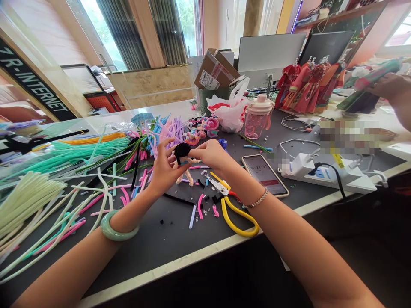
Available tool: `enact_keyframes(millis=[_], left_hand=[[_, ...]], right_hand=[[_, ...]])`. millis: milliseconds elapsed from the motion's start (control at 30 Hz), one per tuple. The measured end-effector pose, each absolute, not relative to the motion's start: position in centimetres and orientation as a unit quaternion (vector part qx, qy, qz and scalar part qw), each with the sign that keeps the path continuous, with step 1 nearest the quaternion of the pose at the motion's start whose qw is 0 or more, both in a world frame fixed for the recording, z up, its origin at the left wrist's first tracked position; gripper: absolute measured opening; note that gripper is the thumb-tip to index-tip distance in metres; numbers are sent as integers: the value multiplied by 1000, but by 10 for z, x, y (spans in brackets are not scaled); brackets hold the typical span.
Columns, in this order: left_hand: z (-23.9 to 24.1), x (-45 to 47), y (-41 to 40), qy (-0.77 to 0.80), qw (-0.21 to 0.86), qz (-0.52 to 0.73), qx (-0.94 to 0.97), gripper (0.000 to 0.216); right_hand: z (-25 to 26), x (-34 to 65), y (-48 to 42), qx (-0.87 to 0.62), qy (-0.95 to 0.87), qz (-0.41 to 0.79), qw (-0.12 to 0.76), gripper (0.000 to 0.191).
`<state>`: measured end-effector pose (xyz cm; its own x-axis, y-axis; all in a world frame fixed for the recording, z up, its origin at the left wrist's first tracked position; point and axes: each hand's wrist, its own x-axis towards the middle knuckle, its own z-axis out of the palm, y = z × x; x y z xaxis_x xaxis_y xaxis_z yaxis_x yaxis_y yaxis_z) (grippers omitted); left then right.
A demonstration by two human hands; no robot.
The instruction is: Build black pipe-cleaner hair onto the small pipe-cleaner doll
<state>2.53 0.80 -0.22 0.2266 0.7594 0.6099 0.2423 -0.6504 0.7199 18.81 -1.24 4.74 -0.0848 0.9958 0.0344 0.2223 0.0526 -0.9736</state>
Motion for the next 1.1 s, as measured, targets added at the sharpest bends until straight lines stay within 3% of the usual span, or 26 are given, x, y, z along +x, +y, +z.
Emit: enact_keyframes(millis=[467, 1100], left_hand=[[-1, 26, 8, 339, 267, 531, 729, 68], [-2, 25, 9, 353, 277, 522, 726, 70]], right_hand=[[55, 186, -17, -533, -591, 407, 449, 15], [58, 190, -14, -578, -608, 385, 385, 43]])
